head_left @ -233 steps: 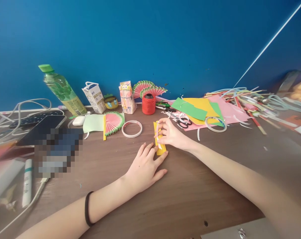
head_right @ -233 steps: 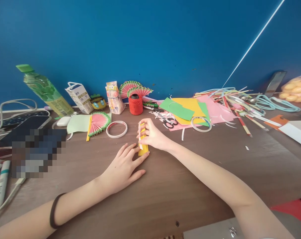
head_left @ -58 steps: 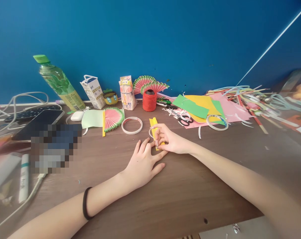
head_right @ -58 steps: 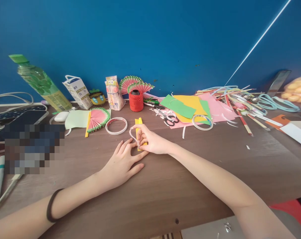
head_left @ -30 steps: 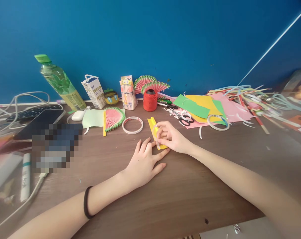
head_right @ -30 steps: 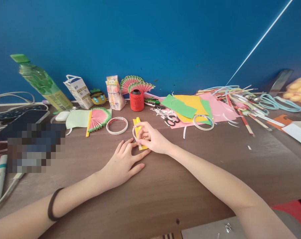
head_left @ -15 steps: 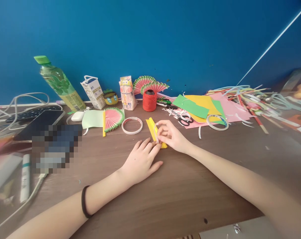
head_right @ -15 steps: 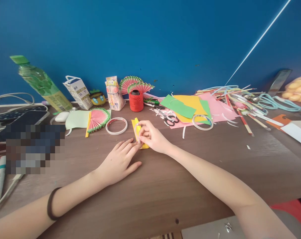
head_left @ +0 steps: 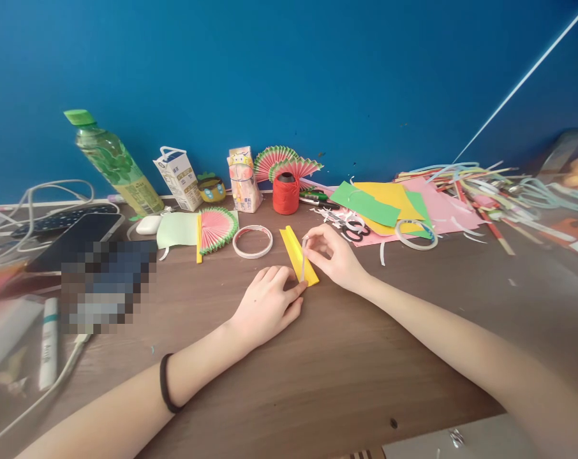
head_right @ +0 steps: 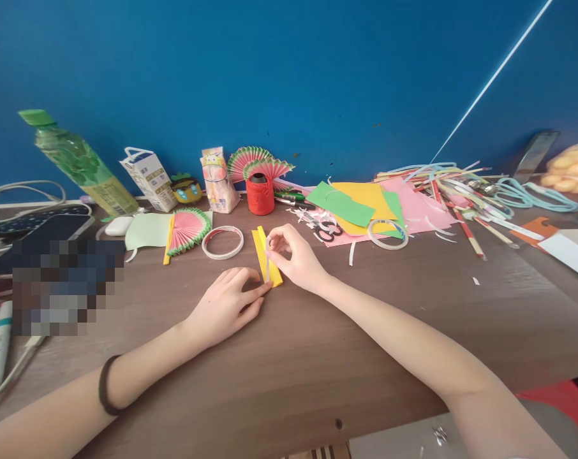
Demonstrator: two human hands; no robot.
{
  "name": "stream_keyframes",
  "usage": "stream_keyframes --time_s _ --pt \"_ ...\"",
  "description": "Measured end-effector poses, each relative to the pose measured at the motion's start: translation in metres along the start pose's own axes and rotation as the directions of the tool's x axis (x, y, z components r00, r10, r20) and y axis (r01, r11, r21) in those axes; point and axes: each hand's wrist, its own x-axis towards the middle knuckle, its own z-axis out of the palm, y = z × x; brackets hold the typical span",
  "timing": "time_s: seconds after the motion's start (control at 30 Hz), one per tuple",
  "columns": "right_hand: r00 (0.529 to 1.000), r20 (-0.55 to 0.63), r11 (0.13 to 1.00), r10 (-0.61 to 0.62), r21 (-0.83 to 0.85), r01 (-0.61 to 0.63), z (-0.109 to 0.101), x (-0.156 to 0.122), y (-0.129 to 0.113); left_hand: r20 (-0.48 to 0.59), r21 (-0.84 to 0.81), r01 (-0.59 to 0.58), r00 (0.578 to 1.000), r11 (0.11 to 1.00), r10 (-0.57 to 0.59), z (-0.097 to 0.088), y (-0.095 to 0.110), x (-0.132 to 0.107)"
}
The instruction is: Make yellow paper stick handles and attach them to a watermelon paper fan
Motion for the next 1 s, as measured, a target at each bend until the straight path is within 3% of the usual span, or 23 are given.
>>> stream_keyframes --time_s 0.13,0.3,0.57,1.0 --pt "1.0 0.008 1.0 -0.013 0.011 0.013 -0.001 0.003 0.001 0.019 -0.119 -0.084 0.996 0.989 0.087 -0.002 -0.004 0.001" --pt "0.998 0.038 0.993 0.052 -0.108 -0.047 -0.003 0.003 0.004 0.025 -0.191 -0.153 0.987 0.97 0.161 -0.005 -0.004 0.001" --pt "0.998 0.015 0.953 0.062 -0.298 -0.054 -0.004 0.006 0.013 0.024 -0.237 -0.122 0.991 0.964 0.131 -0.003 -0.005 0.002" --pt "0.991 0.055 0.92 0.121 -0.382 -0.091 -0.001 0.008 0.015 0.06 -0.329 -0.047 0.996 0.943 0.071 -0.002 -0.005 0.003"
